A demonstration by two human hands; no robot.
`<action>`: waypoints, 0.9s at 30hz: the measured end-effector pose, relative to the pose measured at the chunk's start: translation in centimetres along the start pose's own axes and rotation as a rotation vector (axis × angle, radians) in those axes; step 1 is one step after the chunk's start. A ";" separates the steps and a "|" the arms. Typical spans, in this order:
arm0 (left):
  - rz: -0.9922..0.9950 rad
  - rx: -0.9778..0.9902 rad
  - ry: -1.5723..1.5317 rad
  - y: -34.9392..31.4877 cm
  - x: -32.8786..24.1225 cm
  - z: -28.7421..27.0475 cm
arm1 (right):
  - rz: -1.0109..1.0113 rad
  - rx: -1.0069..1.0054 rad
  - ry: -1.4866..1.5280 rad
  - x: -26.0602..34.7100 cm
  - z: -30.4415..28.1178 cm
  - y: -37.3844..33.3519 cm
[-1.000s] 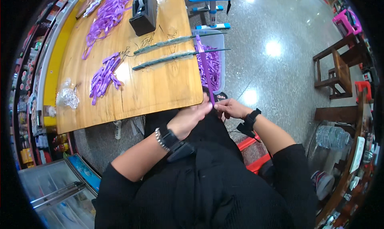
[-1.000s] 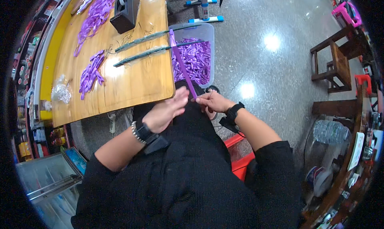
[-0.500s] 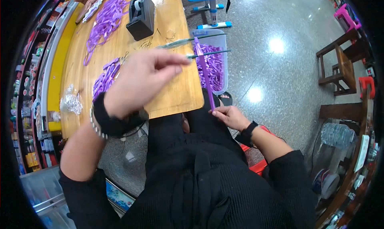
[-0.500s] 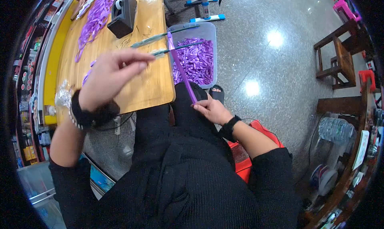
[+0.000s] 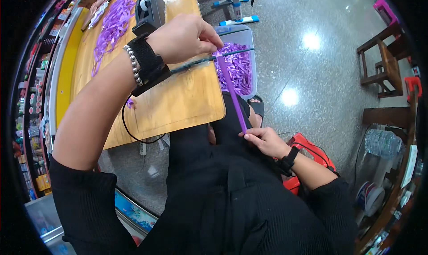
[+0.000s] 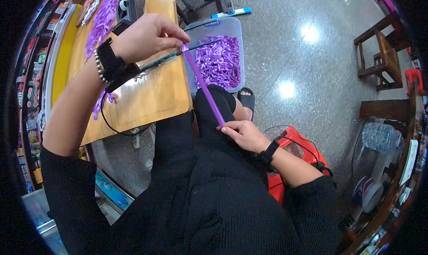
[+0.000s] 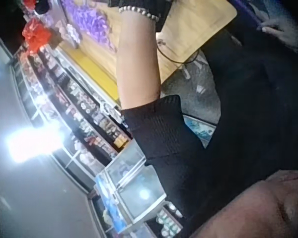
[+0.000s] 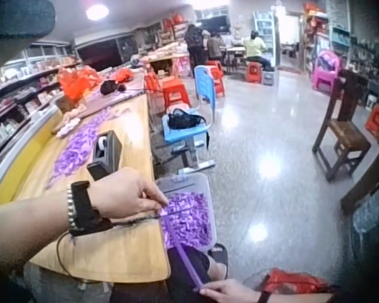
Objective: Measuring and folding purple plastic ribbons on a workbench using a ruler.
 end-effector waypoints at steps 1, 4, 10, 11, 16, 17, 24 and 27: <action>-0.002 0.002 0.000 0.0 0.1 0.1 | 0.001 0.001 0.002 0.0 0.1 0.0; 0.056 -0.005 -0.008 0.0 -0.4 0.4 | -0.065 -0.001 0.000 0.7 0.3 0.1; 0.280 -0.058 0.058 0.0 -1.7 0.6 | -0.187 -0.084 -0.080 1.2 -0.1 0.1; 0.293 -0.064 0.074 0.0 -1.8 0.5 | -0.206 -0.092 -0.112 1.5 -0.2 0.0; 0.347 -0.063 0.133 -0.1 -2.1 0.7 | -0.267 -0.127 -0.146 1.7 -0.5 -0.2; 0.362 -0.061 0.121 -0.1 -2.3 0.7 | -0.254 -0.135 -0.145 1.4 -0.6 -0.2; 0.411 -0.032 0.095 -0.3 -2.3 0.4 | -0.329 -0.188 -0.160 0.9 -0.8 -0.1; 0.393 -0.027 0.122 -0.4 -2.4 0.4 | -0.272 -0.149 -0.179 1.3 -0.7 0.1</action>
Point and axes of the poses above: each hand's wrist, its own y-axis towards the middle knuckle, its own z-axis out of the palm, x = y × z, the point moved 8 cm from there along y, towards the middle knuckle, and after that the axes turned 13 degrees about -x, right-handed, at the moved point
